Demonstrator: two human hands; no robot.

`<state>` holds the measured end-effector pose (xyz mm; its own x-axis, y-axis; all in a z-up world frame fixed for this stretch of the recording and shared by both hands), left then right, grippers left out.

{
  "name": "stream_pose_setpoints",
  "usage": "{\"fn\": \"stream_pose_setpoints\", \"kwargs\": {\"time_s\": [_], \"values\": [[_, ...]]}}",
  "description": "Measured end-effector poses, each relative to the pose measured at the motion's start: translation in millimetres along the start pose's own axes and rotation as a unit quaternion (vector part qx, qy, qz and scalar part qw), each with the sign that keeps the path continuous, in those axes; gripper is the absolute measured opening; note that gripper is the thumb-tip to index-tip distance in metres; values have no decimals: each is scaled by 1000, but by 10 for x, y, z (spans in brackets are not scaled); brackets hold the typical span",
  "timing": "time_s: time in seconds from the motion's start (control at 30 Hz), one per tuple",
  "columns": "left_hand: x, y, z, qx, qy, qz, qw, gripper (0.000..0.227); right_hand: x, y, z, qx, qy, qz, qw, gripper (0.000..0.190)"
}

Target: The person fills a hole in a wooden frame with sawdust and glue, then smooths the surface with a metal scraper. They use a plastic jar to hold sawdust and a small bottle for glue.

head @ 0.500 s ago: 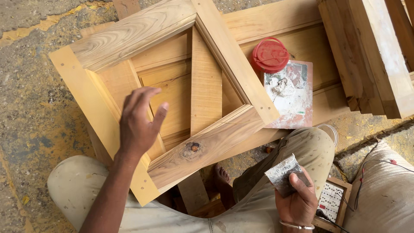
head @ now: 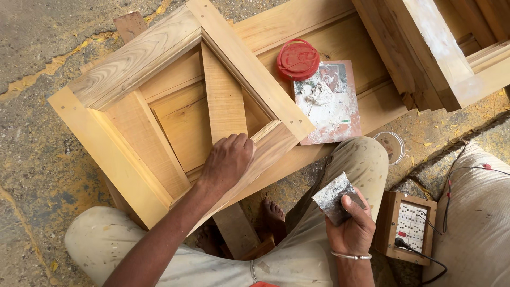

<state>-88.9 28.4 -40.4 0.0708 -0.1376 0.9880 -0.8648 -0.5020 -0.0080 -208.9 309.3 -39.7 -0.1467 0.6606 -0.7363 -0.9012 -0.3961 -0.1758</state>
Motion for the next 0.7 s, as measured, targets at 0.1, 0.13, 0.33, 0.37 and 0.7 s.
{"fn": "stream_pose_setpoints", "kwargs": {"time_s": [0.1,0.13,0.33,0.37,0.7], "values": [[-74,-314,-436,-1,-133,-26,991,11,6,-19,32,8,8,2,1000,34],[-147,-435,-617,-9,-124,-12,992,8,-5,-34,29,11,8,1,1000,35],[-811,-221,-1091,28,43,28,998,6,-97,-13,29,11,-2,24,1000,34],[-828,-173,-1087,40,54,-14,998,12,-110,-18,25,11,-10,22,1000,33],[464,-664,353,127,-73,-259,955,41,-569,441,263,80,-391,150,905,26]]}}
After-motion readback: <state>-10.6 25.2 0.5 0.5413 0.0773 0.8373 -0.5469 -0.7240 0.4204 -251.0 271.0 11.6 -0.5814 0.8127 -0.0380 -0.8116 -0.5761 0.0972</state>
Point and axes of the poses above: each hand's wrist, its own y-axis towards the middle knuckle, its own x-axis out of the back of the hand, z = x × y, the point moved 4 cm from there along y, towards the middle knuckle, and after that the axes turned 13 degrees about x, right-handed, at the moved point
